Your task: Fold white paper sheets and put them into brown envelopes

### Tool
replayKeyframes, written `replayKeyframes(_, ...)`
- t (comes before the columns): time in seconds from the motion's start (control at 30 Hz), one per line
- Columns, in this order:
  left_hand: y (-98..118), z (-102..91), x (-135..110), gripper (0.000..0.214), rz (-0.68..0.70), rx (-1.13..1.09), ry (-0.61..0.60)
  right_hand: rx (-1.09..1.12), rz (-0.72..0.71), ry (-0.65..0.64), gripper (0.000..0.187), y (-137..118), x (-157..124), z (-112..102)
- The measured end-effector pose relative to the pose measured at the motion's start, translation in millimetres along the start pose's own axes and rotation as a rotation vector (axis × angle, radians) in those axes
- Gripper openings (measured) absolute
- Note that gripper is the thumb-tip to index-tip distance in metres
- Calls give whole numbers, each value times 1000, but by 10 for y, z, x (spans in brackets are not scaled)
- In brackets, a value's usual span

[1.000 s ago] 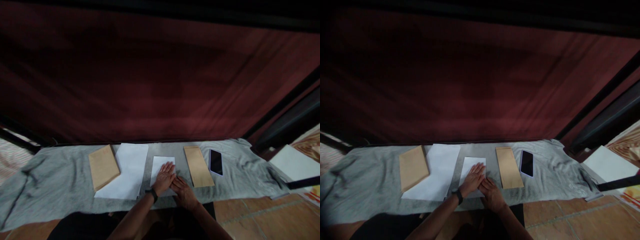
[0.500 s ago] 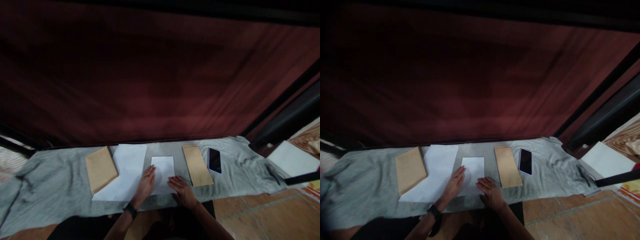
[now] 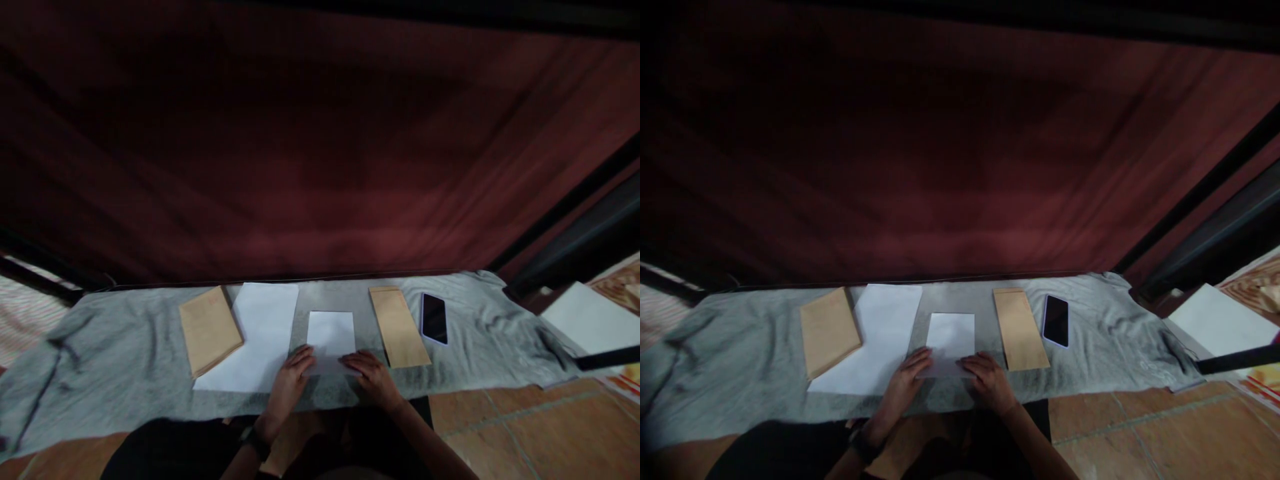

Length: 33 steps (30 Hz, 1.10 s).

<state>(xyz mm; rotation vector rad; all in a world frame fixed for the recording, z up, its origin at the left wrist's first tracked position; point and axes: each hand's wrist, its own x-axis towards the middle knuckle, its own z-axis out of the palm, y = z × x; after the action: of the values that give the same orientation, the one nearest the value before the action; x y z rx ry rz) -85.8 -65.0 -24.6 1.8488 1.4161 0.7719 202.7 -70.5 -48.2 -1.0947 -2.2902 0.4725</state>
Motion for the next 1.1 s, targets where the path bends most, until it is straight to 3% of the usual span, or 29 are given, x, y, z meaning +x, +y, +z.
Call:
replayKeyframes(0.1,29,5,107,48,-5,31,37,28,95,43,50,9,11,-12)
replayKeyframes(0.27,97,-39,248,16,-143,-39,138,67,242,71,38,18,127,13)
replayKeyframes(0.4,128,-12,338,18,-192,-46,174,30,392,222,29,40,260,115)
replayKeyframes(0.67,176,88,505,21,-246,-38,266,28,528,331,33,89,482,227)
replayKeyframes(0.9,142,-11,354,17,-233,-125,191,163,420,321,27,164,403,139)
replayKeyframes(0.97,87,-46,236,17,-164,-131,117,181,374,293,22,159,280,86)
replayKeyframes(1.1,-5,-73,31,37,18,-40,-76,119,221,161,28,122,13,-10)
